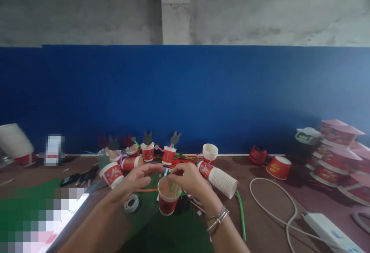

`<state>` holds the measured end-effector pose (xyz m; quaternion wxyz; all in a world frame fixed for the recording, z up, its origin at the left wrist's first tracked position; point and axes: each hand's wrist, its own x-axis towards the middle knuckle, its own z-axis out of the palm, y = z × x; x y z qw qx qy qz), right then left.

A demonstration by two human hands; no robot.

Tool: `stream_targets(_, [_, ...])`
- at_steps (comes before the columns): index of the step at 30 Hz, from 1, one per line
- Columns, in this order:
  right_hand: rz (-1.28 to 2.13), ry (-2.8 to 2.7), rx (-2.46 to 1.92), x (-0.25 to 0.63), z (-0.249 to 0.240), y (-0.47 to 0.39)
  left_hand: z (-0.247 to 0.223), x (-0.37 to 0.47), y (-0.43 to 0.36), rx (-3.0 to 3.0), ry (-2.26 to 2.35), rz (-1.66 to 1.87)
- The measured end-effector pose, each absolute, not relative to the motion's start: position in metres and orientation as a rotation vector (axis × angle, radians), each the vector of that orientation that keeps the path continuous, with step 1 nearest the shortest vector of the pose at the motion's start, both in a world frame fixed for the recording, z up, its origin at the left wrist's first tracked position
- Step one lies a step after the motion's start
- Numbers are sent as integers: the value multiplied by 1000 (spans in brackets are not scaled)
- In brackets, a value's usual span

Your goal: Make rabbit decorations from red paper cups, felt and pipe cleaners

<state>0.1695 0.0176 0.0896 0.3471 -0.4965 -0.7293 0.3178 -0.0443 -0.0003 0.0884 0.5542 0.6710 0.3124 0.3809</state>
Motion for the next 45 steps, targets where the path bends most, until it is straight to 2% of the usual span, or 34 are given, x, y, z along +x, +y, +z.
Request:
stream_targets(7, [732, -2029, -1186, 163, 85, 13, 89, -29, -6, 1955, 1047, 780])
stream_targets(18, [756, -2041, -1151, 159, 76, 12, 75, -16, 0, 2117, 1276, 652])
stream_targets(24, [556, -1889, -1097, 151, 82, -1, 68, -19, 7, 2207, 1402, 733])
stream_targets(27, [722, -1952, -1030, 151, 91, -14, 68, -27, 12, 2165, 1506, 756])
stream_targets(31, [1048, -2534, -1035, 143, 81, -30, 68, -31, 17, 2020, 1505, 934])
stream_targets(37, [530, -2886, -1362, 113, 54, -45, 57, -28, 24, 1870, 1461, 1021])
stream_targets(42, [473, -2918, -1331, 109, 45, -47, 44, -26, 30, 1831, 1429, 1069])
stream_targets(45, [575, -2896, -1247, 117, 46, -44, 40, -24, 30, 1829, 1429, 1098])
